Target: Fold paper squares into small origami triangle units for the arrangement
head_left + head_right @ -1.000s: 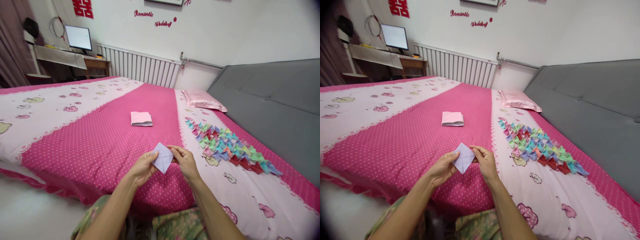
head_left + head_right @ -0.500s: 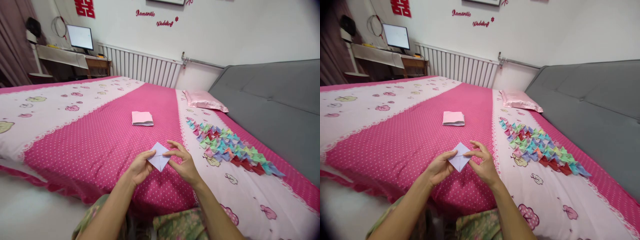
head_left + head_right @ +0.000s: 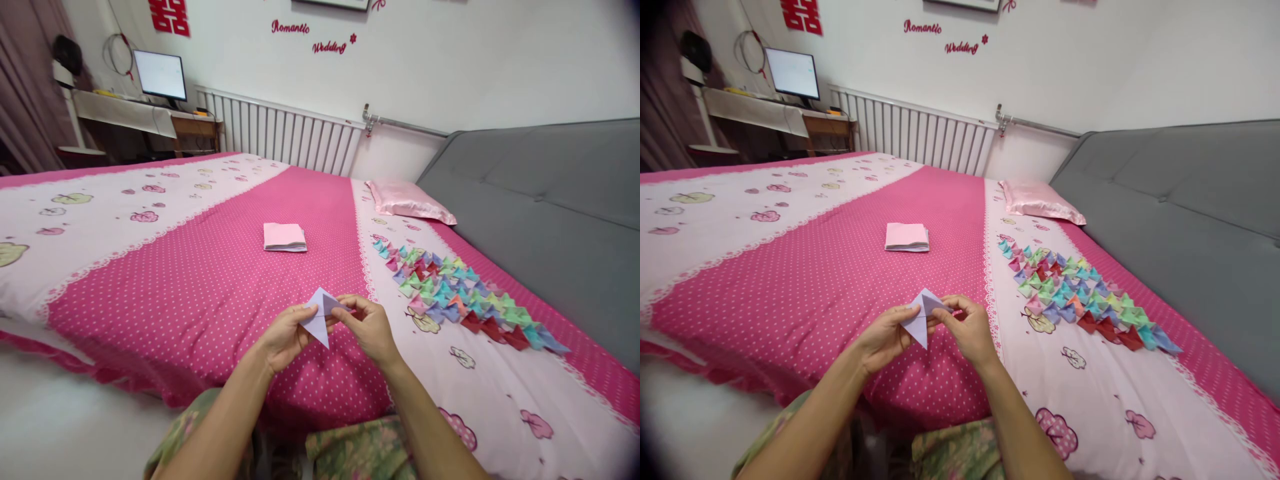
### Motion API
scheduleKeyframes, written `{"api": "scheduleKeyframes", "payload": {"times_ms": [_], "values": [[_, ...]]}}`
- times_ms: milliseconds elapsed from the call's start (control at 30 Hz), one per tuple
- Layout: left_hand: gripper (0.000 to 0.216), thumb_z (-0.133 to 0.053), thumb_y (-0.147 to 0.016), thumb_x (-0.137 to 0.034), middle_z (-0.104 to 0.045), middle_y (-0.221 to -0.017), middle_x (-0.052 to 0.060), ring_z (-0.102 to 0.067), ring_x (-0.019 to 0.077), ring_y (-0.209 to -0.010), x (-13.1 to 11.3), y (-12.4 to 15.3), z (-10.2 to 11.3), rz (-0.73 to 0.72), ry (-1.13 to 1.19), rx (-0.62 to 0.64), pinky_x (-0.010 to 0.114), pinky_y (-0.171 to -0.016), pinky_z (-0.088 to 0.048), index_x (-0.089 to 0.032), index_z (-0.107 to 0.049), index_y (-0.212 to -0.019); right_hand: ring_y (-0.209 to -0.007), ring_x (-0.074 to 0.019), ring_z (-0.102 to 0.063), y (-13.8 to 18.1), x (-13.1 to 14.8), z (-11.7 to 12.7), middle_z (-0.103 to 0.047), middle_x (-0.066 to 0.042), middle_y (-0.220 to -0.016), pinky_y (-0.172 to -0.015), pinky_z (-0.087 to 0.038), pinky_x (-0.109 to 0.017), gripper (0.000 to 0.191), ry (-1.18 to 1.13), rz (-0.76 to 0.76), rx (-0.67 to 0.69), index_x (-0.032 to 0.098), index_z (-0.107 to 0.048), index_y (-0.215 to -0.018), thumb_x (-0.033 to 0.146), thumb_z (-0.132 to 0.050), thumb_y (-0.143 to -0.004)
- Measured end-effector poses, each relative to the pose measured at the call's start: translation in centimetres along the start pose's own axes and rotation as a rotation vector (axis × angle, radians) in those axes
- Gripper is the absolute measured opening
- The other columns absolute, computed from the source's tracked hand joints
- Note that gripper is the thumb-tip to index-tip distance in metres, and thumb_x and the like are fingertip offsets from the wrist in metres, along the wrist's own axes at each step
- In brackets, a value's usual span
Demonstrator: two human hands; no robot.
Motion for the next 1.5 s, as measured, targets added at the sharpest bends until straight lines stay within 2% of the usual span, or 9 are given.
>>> {"api": "scheduleKeyframes", "payload": {"times_ms": [233,400,567,667,767,833,967,1200,1500], "values": [[0.02,-0.05,-0.077,-0.013,-0.066,-0.085,0.011,-0.063,0.0146,-0.071,0.0,-0.2,0.9,0.009,0.059,-0.112,0.023,-0.068,-0.05,-0.005,-0.059,-0.092,-0.09,-0.0197,-0.056,0.2,0.1,-0.5,-0.056,-0.008,-0.104,-0.066,-0.047,-0.027,0.016,0.066,0.049,0.089,0.019,-0.064,-0.083,0.019,-0.062,-0.067],[0.023,-0.046,-0.08,-0.017,-0.066,-0.085,0.01,-0.062,0.0136,-0.072,0.2,0.0,1.1,0.059,0.102,-0.162,0.023,-0.07,-0.048,-0.005,-0.058,-0.095,-0.097,-0.0201,-0.053,0.1,-0.2,-0.4,-0.053,-0.008,-0.107,-0.065,-0.047,-0.026,0.018,0.08,0.035,0.063,0.022,-0.067,-0.085,0.02,-0.06,-0.068],[0.048,-0.035,-0.081,-0.045,-0.064,-0.09,0.015,-0.06,0.0195,-0.081,0.4,0.1,-0.1,0.135,-0.075,0.062,0.03,-0.075,-0.045,-0.007,-0.061,-0.093,-0.098,-0.0208,-0.052,-0.1,0.1,0.6,-0.057,-0.007,-0.105,-0.077,-0.044,-0.032,0.015,0.091,0.039,-0.033,0.021,-0.068,-0.082,0.03,-0.06,-0.072],[0.061,-0.033,-0.075,-0.06,-0.064,-0.082,0.015,-0.06,0.0199,-0.074,-0.2,-0.2,1.5,0.028,-0.341,-0.095,0.028,-0.066,-0.044,-0.008,-0.065,-0.074,-0.086,-0.0196,-0.056,-0.1,-0.6,1.0,-0.063,-0.005,-0.091,-0.078,-0.043,-0.033,0.02,-0.006,-0.03,-0.072,0.019,-0.066,-0.085,0.033,-0.058,-0.073],[0.045,-0.051,-0.068,-0.053,-0.062,-0.067,0.01,-0.057,0.0148,-0.062,-1.7,-0.1,2.5,-0.201,-0.523,-0.274,0.023,-0.058,-0.042,-0.01,-0.063,-0.064,-0.065,-0.0158,-0.056,0.0,-1.8,1.0,-0.064,-0.003,-0.072,-0.062,-0.044,-0.028,0.024,-0.1,-0.156,-0.08,0.015,-0.064,-0.08,0.037,-0.059,-0.072],[0.034,-0.06,-0.066,-0.044,-0.062,-0.07,0.008,-0.056,0.0135,-0.063,-2.0,0.0,1.9,-0.267,-0.517,-0.232,0.023,-0.06,-0.042,-0.011,-0.063,-0.072,-0.057,-0.0134,-0.053,0.2,-2.2,0.8,-0.062,-0.003,-0.067,-0.055,-0.041,-0.025,0.026,-0.129,-0.209,-0.058,0.013,-0.063,-0.076,0.038,-0.06,-0.07],[0.03,-0.063,-0.067,-0.032,-0.062,-0.088,0.008,-0.057,0.0133,-0.072,-2.1,0.1,0.5,-0.293,-0.422,-0.107,0.023,-0.066,-0.043,-0.014,-0.061,-0.091,-0.053,-0.0111,-0.05,0.4,-1.9,0.3,-0.06,-0.001,-0.062,-0.051,-0.038,-0.022,0.024,-0.142,-0.236,-0.023,0.013,-0.063,-0.074,0.036,-0.062,-0.068],[0.024,-0.069,-0.06,-0.022,-0.064,-0.073,0.006,-0.056,0.0108,-0.061,-2.2,0.1,1.7,-0.306,-0.398,-0.24,0.02,-0.058,-0.042,-0.011,-0.063,-0.08,-0.053,-0.0128,-0.053,0.5,-1.2,-0.1,-0.061,0.0,-0.063,-0.052,-0.041,-0.024,0.022,-0.145,-0.216,-0.006,0.015,-0.064,-0.079,0.031,-0.063,-0.066],[0.019,-0.068,-0.06,-0.018,-0.062,-0.073,0.004,-0.056,0.0096,-0.062,-1.9,0.0,1.5,-0.277,-0.325,-0.206,0.019,-0.056,-0.043,-0.013,-0.061,-0.077,-0.057,-0.0151,-0.056,0.6,-1.2,-0.3,-0.063,-0.002,-0.066,-0.055,-0.044,-0.026,0.023,-0.2,-0.236,0.007,0.015,-0.064,-0.083,0.03,-0.063,-0.066]]}}
Point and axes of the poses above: each hand's wrist, its own y-axis away from the middle knuckle, its own z-axis out of the back of the hand, x = y × z, the point moved 7 cm from there along -y, towards the middle knuckle
